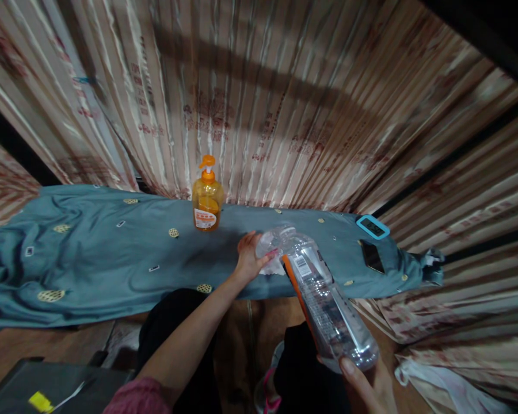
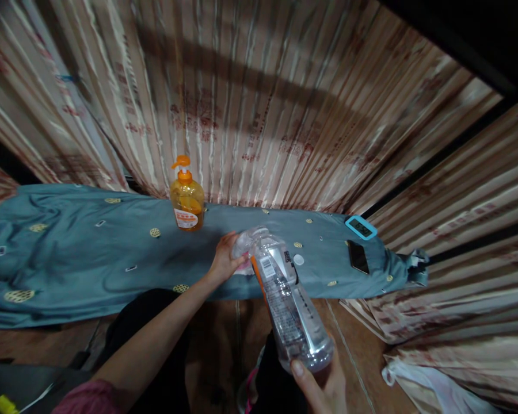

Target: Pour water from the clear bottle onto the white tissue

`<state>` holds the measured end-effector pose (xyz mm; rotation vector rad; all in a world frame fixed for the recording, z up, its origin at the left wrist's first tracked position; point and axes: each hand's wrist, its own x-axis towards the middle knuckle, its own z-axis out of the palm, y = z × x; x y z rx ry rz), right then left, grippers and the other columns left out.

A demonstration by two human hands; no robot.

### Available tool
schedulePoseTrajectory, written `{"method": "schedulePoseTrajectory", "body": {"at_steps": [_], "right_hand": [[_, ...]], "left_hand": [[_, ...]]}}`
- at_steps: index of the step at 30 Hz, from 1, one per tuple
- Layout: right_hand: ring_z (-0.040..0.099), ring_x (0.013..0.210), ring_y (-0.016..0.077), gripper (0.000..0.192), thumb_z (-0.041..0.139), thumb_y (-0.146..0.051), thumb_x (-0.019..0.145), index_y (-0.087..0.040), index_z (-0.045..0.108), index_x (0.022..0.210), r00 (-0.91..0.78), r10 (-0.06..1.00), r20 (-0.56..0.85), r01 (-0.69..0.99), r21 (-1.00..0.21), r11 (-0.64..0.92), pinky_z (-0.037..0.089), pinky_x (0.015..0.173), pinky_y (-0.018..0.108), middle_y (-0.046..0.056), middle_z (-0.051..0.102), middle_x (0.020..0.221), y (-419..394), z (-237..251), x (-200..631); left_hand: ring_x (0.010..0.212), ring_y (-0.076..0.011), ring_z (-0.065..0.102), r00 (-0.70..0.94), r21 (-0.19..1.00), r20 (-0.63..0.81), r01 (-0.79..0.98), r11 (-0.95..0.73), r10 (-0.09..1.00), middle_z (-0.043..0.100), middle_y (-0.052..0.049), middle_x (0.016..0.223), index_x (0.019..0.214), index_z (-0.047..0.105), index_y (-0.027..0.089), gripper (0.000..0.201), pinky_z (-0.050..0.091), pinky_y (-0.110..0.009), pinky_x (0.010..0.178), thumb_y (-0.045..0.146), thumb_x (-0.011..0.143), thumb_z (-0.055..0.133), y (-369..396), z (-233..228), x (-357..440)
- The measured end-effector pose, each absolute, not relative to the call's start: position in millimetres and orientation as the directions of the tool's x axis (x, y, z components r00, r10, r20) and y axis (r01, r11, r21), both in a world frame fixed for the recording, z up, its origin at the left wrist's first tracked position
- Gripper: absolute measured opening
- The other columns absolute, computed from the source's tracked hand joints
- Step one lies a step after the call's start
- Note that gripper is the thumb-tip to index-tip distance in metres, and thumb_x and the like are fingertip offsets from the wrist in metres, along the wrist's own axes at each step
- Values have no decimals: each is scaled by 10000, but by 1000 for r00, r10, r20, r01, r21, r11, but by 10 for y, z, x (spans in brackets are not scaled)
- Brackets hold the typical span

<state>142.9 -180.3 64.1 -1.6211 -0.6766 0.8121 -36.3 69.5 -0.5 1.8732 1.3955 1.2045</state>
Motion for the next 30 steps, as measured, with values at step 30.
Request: {"method": "schedulePoseTrajectory", "body": {"at_steps": [30], "right_hand": [[663, 987, 325, 650, 803, -591, 631, -234, 608, 1138, 610, 776, -162, 1, -979, -205, 430, 936, 418, 59, 747, 1000, -1778, 797, 1294]], "left_hand": [[1278, -331, 558, 75, 805, 364, 476, -354, 928, 670, -107, 1216, 1100, 646, 208, 491, 435, -517, 1112, 364, 675, 837, 718, -32, -351]]}}
